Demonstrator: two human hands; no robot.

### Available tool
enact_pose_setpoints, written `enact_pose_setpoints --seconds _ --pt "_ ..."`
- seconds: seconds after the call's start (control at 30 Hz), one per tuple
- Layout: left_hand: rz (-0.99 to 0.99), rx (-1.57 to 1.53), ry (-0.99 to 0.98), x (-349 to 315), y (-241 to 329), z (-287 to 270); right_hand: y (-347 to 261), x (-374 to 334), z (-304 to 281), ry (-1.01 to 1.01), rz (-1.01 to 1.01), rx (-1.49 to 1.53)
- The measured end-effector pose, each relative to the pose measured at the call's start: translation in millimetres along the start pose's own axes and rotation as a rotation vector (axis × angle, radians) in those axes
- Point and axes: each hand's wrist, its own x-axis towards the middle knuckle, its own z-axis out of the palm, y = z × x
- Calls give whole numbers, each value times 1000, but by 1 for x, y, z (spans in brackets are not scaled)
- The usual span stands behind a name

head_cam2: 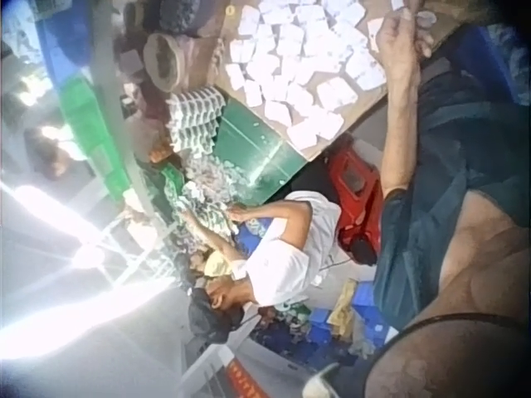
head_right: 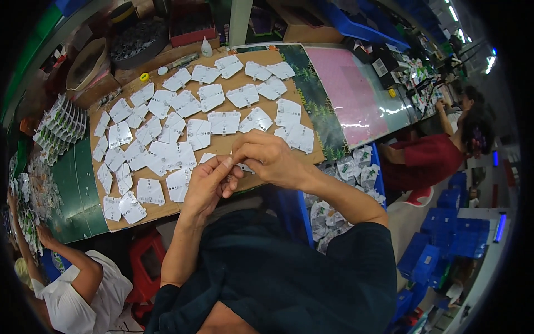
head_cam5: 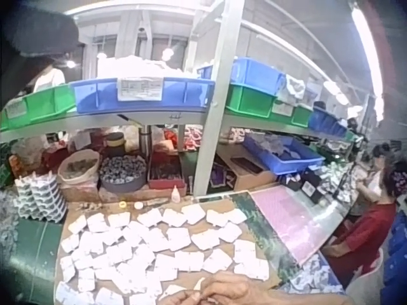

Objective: The person assembles small yellow components onto white rectangular plastic plates by hand at a factory workstation.

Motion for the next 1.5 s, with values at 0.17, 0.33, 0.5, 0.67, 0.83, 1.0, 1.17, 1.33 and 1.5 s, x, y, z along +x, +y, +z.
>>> enact_pose_setpoints --seconds 0.17,0.33,0.5,0.67,0.83,1.0,1.17,1.33,1.5 --pt "-11 3 -12 2 1 2 10 0 -5 -110 59 198" --pt "-6 59 51 8 3 5 9 3 -10 -131 393 350" --pt "54 66 92 14 5 12 13 0 -3 -122 659 335" --pt "-2 -210 2 17 5 3 14 6 -9 50 -212 -78" --pt "-55 -212 -63 13 14 13 25 12 -22 -5 -215 -44" --pt "-76 -157 -44 19 10 3 29 11 -16 -93 -121 114" --pt "3 -71 4 20 10 9 13 18 -15 -256 748 270" --pt "45 -62 39 23 9 9 18 11 -5 -129 446 79" --pt "-37 -417 -74 21 17 -11 31 23 -11 111 -66 -130"
